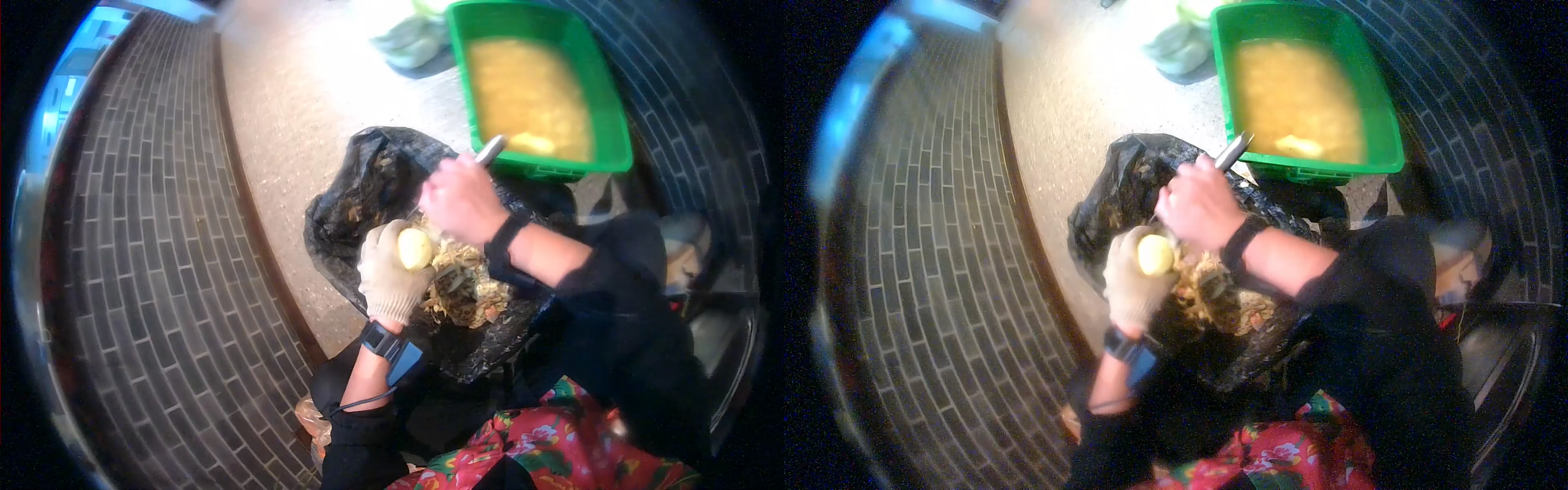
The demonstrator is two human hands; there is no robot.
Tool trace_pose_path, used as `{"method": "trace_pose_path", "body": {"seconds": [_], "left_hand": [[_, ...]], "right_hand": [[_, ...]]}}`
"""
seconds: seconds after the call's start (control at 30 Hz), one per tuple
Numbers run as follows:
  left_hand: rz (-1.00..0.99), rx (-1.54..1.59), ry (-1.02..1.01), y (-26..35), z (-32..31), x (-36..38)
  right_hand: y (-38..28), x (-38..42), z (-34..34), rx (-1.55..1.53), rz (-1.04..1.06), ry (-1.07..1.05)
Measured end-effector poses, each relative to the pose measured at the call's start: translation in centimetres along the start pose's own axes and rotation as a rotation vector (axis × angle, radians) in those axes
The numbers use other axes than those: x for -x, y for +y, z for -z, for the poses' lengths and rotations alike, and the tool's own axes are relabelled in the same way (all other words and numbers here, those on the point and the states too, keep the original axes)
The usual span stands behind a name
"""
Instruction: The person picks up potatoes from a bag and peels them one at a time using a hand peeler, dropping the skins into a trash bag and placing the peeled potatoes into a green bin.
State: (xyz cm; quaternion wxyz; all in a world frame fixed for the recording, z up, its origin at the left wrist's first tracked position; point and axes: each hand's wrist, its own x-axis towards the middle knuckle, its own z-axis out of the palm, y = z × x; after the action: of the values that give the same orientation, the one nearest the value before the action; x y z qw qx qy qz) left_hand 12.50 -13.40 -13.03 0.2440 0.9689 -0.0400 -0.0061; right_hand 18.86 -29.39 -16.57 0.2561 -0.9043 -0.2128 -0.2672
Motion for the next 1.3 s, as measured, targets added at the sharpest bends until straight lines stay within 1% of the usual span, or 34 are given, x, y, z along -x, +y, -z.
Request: {"method": "trace_pose_path", "body": {"seconds": [0.03, 0.07, 0.1, 0.13, 0.2, 0.27, 0.37, 0.43, 0.47, 0.7, 0.77, 0.8, 0.83, 0.87, 0.9, 0.93, 1.0, 1.03, 1.1, 1.13, 1.17, 1.23, 1.27, 1.3], "left_hand": [[-0.011, -0.003, -0.002, 0.4, 0.5, 0.2], [-0.056, 0.06, 0.022, 1.0, 1.3, 0.3], [-0.098, 0.126, 0.043, 1.1, 1.7, 0.3], [-0.115, 0.12, 0.097, 0.4, 1.1, 0.1], [-0.043, 0.112, 0.083, 0.2, 0.9, -0.2], [0.034, 0.087, 0.045, 0.2, 1.0, -0.4], [0.029, 0.049, 0.06, -0.2, 0.5, -0.6], [0.068, 0.041, 0.026, -0.2, 0.2, -0.6], [0.107, 0.032, -0.004, -0.3, 0.0, -0.6], [0.047, 0.014, -0.008, -0.2, -0.1, -0.3], [0.079, 0.078, -0.024, -0.1, 0.1, -0.1], [0.072, 0.074, -0.025, 0.2, 0.4, 0.3], [0.026, 0.151, -0.027, 0.7, 1.0, 0.6], [-0.023, 0.227, -0.036, 0.9, 1.4, 0.5], [-0.028, 0.226, -0.037, 0.4, 1.4, 0.3], [-0.033, 0.304, -0.023, -0.4, 1.1, 0.2], [-0.007, 0.448, -0.008, -0.8, 0.9, 0.0], [0.0, 0.45, 0.002, -1.0, 1.2, 0.0], [0.199, 0.837, -0.141, -1.4, 1.8, -0.5], [0.215, 0.949, -0.174, -1.7, 2.1, -0.5], [0.208, 0.945, -0.177, -2.7, 1.9, -0.8], [0.288, 1.388, -0.342, -4.5, 1.2, -1.3], [0.225, 1.433, -0.367, -4.5, 1.2, -1.3], [0.211, 1.427, -0.369, -4.6, 1.2, -1.4]], "right_hand": [[0.9, -0.3, 0.2, 0.161, 0.019, -0.033], [1.4, -0.5, 0.2, 0.163, -0.074, -0.066], [1.4, -0.4, 0.2, 0.17, -0.088, -0.059], [1.4, -0.1, 0.2, 0.088, -0.113, -0.049], [0.3, -0.7, 1.1, -0.034, -0.113, -0.045], [-0.9, -0.8, 1.5, -0.083, -0.098, -0.05], [-1.9, -0.4, 1.4, -0.113, -0.084, -0.056], [-2.5, -0.1, 0.9, -0.181, -0.031, 0.022], [-2.7, 0.1, 0.7, -0.15, 0.0, 0.033], [-1.5, 0.6, -0.7, -0.182, -0.029, 0.058], [-0.5, 0.4, -0.9, -0.046, -0.005, 0.022], [0.7, 0.4, -0.9, 0.16, 0.061, -0.009], [1.6, 0.5, -1.0, 0.157, -0.037, -0.099], [2.0, 0.8, -1.1, 0.166, -0.054, -0.133], [1.7, 0.5, -0.5, 0.169, -0.057, -0.177], [1.6, 0.3, -0.2, 0.168, -0.04, -0.182], [1.4, 0.0, 0.1, 0.052, -0.11, -0.109], [1.4, -0.1, 0.2, 0.049, -0.099, -0.112], [1.6, -0.3, 0.4, -0.005, -0.239, -0.173], [1.7, -0.3, 0.7, -0.023, -0.287, -0.287], [2.0, -0.6, 0.8, -0.022, -0.29, -0.28], [2.1, -1.6, 1.5, -0.29, -0.45, -0.222], [2.1, -2.1, 2.6, -0.47, -0.606, -0.291], [2.3, -2.4, 3.2, -0.468, -0.603, -0.278]]}}
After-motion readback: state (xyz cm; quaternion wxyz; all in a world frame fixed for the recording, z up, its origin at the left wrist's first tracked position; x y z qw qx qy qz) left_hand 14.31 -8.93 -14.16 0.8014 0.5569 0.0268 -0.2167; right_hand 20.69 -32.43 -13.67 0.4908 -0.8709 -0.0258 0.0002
